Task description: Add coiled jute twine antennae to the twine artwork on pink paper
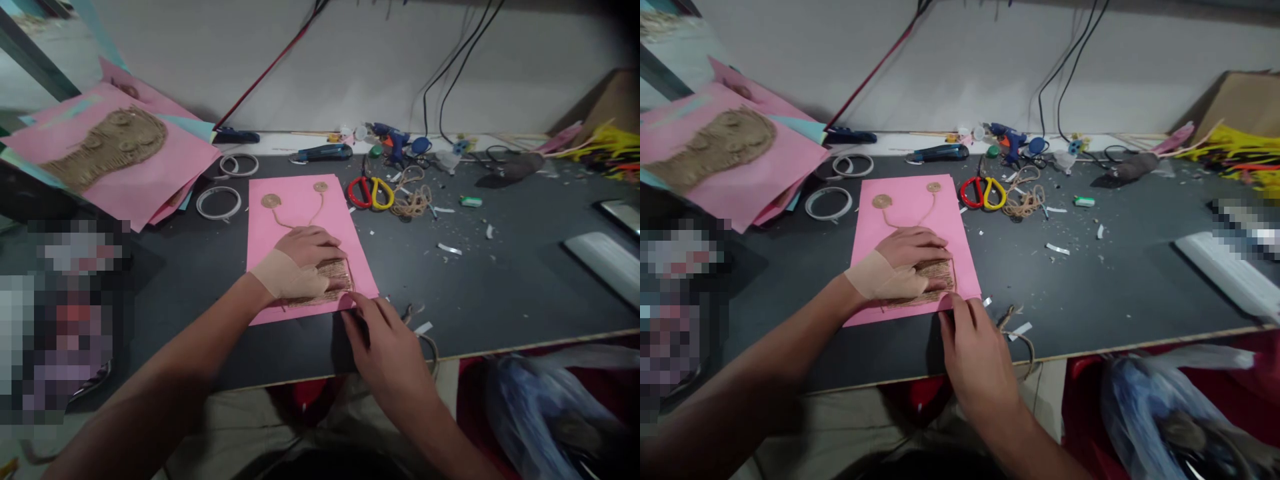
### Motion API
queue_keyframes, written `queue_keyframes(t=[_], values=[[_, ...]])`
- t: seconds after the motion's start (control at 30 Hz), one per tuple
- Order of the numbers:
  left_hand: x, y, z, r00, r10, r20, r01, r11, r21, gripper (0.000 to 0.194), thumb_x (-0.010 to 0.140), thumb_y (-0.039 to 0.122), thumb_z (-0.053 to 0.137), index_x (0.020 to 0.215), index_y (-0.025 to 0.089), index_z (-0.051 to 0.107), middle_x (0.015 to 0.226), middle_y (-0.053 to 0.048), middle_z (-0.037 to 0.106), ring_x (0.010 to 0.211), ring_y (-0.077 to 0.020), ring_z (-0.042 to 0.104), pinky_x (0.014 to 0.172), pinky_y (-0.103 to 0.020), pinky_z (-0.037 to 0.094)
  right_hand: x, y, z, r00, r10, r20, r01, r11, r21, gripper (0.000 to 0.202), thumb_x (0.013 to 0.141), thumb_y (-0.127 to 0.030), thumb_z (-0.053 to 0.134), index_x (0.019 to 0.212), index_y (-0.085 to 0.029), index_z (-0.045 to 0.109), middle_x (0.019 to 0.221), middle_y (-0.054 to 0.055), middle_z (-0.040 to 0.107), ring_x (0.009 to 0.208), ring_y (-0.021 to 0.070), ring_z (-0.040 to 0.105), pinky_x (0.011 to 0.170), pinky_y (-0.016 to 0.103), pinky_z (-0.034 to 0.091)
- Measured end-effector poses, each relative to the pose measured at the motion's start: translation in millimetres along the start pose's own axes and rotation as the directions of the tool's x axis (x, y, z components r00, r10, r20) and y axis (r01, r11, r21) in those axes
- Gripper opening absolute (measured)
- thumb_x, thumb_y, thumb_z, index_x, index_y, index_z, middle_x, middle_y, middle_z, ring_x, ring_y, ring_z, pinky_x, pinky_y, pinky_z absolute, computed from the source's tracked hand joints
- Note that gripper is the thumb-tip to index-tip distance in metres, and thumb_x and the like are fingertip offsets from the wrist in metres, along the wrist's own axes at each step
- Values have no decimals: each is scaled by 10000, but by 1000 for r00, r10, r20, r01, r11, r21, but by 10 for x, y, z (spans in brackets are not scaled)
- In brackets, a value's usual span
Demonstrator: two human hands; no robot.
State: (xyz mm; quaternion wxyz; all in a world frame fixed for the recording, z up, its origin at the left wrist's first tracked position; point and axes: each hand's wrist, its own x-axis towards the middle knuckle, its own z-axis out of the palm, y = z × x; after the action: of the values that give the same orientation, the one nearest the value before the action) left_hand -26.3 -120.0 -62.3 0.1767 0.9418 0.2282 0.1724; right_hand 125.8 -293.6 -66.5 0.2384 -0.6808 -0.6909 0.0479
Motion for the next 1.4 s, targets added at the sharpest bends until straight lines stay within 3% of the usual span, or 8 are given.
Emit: queue_keyframes(t=[0.37,0.73,0.9,1.23,1.4], values=[[-6,-35,30,1000,-8,-4,8,1000,0,476,827,503,825,1210,225,772,1351,-70,724,1268,-275,632,1126,-470,445,15,26,59,984,-111,-142,111,994,-4,239,1049,-158,503,1095,-108,731,1043,145,719,802,234,713,678,369,594],[1,-14,20,1000,0,-4,0,1000,1,432,842,464,811,1198,221,777,1332,-73,734,1265,-284,635,1121,-479,450,-23,63,100,980,-167,-112,173,984,49,219,1026,-89,539,1086,-109,748,1018,113,749,894,238,729,794,378,604],[5,-6,1,1000,-3,3,3,1000,-6,453,823,470,826,1193,213,777,1326,-75,735,1261,-281,639,1121,-478,453,-36,54,110,974,-119,-191,134,989,69,200,1035,-148,568,1163,-122,719,1028,105,781,889,221,748,795,354,600],[-1,-13,9,1000,-5,6,5,1000,4,463,833,493,817,1200,216,772,1336,-74,729,1266,-281,632,1127,-480,448,-17,2,148,975,-28,-219,50,994,95,194,1031,-161,574,1040,-150,768,1029,89,755,877,202,733,792,337,582],[-3,-13,8,1000,-4,4,4,1000,3,449,826,451,824,1204,215,770,1336,-69,729,1269,-273,631,1134,-469,445,-16,5,214,967,-45,-250,70,993,91,166,1003,-128,613,1032,-148,776,997,83,751,894,206,716,824,352,579]])
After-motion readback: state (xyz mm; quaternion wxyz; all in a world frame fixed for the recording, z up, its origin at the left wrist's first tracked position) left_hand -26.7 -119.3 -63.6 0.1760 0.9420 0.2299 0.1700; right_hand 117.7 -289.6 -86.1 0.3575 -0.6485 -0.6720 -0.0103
